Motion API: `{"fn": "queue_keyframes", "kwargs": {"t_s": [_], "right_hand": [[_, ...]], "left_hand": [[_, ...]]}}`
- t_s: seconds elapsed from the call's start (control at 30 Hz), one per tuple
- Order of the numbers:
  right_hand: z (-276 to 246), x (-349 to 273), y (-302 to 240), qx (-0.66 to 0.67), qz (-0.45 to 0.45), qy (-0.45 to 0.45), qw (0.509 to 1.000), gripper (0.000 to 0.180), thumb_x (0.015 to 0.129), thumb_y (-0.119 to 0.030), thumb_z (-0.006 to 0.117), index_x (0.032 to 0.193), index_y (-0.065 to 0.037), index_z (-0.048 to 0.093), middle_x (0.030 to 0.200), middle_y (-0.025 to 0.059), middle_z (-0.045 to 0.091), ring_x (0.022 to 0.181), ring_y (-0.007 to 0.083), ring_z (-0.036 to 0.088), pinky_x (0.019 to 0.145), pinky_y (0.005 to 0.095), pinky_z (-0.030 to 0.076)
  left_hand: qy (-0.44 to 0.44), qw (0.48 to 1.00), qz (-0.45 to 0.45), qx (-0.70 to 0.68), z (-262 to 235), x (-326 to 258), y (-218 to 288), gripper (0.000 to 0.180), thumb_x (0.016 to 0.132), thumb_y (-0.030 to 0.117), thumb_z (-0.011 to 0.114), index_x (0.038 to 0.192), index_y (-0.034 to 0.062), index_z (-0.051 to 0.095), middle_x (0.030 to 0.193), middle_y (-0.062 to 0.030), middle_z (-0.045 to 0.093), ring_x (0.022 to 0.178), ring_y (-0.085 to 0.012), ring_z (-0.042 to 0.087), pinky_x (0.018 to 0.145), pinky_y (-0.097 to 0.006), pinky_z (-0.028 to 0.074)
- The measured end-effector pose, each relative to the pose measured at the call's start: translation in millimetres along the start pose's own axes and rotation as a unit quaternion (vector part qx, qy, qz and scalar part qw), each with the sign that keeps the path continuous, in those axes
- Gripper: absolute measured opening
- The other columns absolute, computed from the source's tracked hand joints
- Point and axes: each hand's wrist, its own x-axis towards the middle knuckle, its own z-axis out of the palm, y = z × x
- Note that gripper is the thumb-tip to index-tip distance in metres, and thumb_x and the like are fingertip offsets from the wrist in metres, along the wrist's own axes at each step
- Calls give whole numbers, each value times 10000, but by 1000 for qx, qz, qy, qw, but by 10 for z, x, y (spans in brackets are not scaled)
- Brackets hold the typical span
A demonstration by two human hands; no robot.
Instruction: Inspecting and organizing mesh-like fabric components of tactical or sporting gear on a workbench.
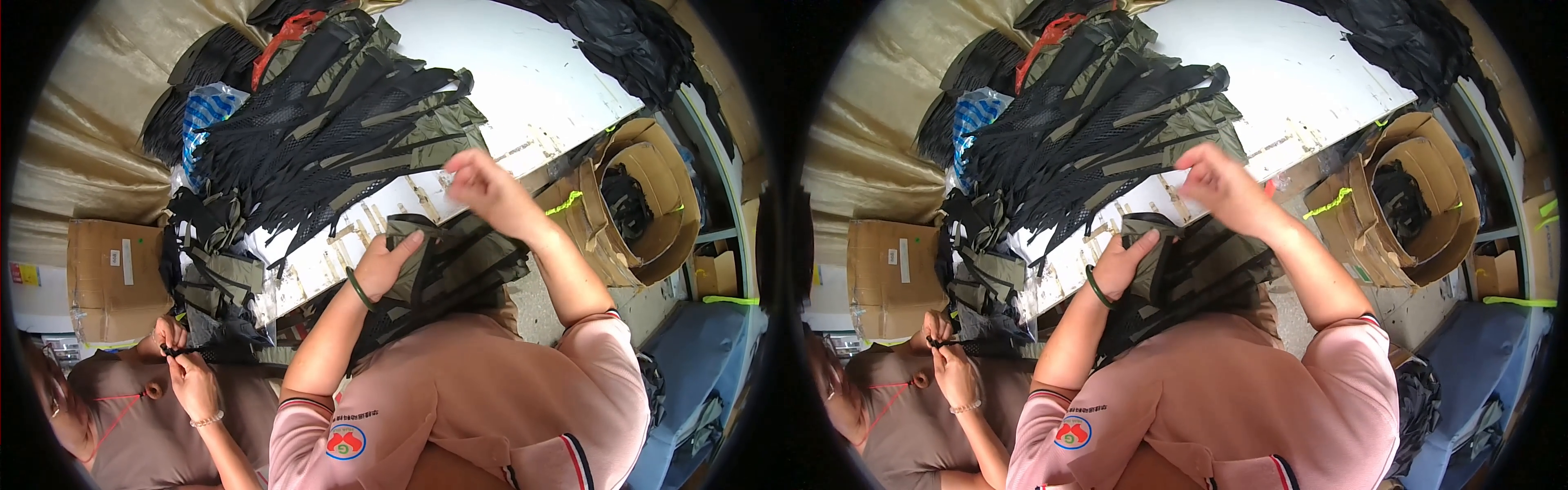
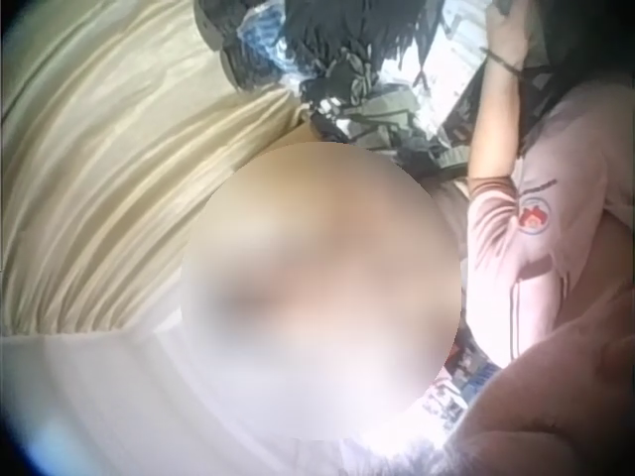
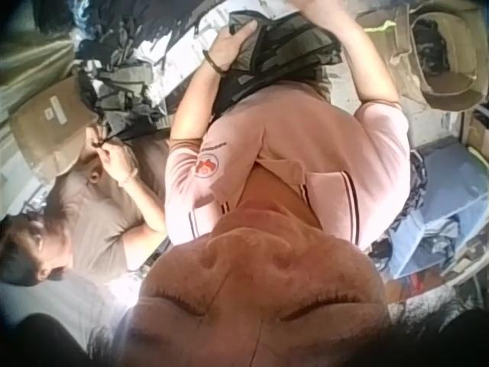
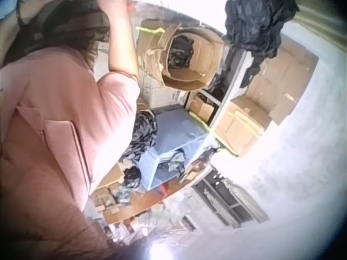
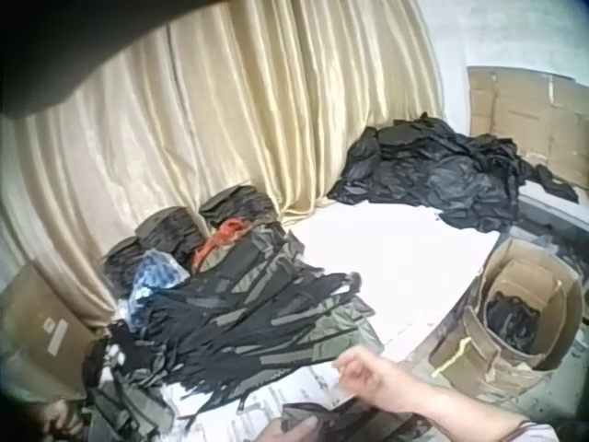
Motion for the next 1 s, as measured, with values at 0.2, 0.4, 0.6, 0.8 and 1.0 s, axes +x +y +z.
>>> {"fn": "queue_keyframes", "kwargs": {"t_s": [0.2, 0.4, 0.6, 0.8, 1.0], "right_hand": [[154, -211, 235, 220, 260, -202, 918, 201, 886, -180, 643, 980, -6, 607, 853, 61, 644, 728, 111, 611, 658, 234, 493], [130, -212, 232, 192, 239, -202, 930, 116, 847, -98, 674, 886, -10, 608, 795, 46, 629, 676, 118, 609, 648, 253, 515], [38, -168, 213, 226, 113, -151, 956, 91, 856, -87, 660, 868, -20, 600, 790, 25, 598, 685, 105, 593, 644, 252, 518], [116, -112, 331, 197, 267, -143, 932, 198, 942, -140, 545, 1053, 6, 618, 827, 37, 594, 721, 111, 598, 663, 262, 535], [125, -121, 291, 255, 307, -261, 879, 152, 898, -125, 611, 958, 13, 629, 822, 58, 638, 682, 125, 614, 652, 266, 535]], "left_hand": [[-1, 995, 94, -29, 36, 18, 57, 239, 928, 157, 586, 1106, 1, 616, 980, -20, 655, 862, -88, 579, 787, -247, 478], [-15, 990, 119, 80, -23, 31, 52, 180, 880, 79, 631, 1040, -1, 655, 916, -13, 668, 832, -79, 579, 763, -229, 474], [77, 983, 108, 128, -110, 121, -96, 160, 874, 72, 633, 1010, -5, 669, 899, -19, 684, 826, -78, 586, 768, -234, 476], [34, 991, 118, 62, -114, 103, -114, 170, 894, 59, 606, 1040, -12, 655, 965, -24, 678, 863, -79, 581, 790, -244, 475], [23, 979, 169, 115, -51, 52, -61, 210, 900, 31, 574, 1097, -5, 636, 994, -40, 673, 901, -88, 592, 820, -247, 473]]}}
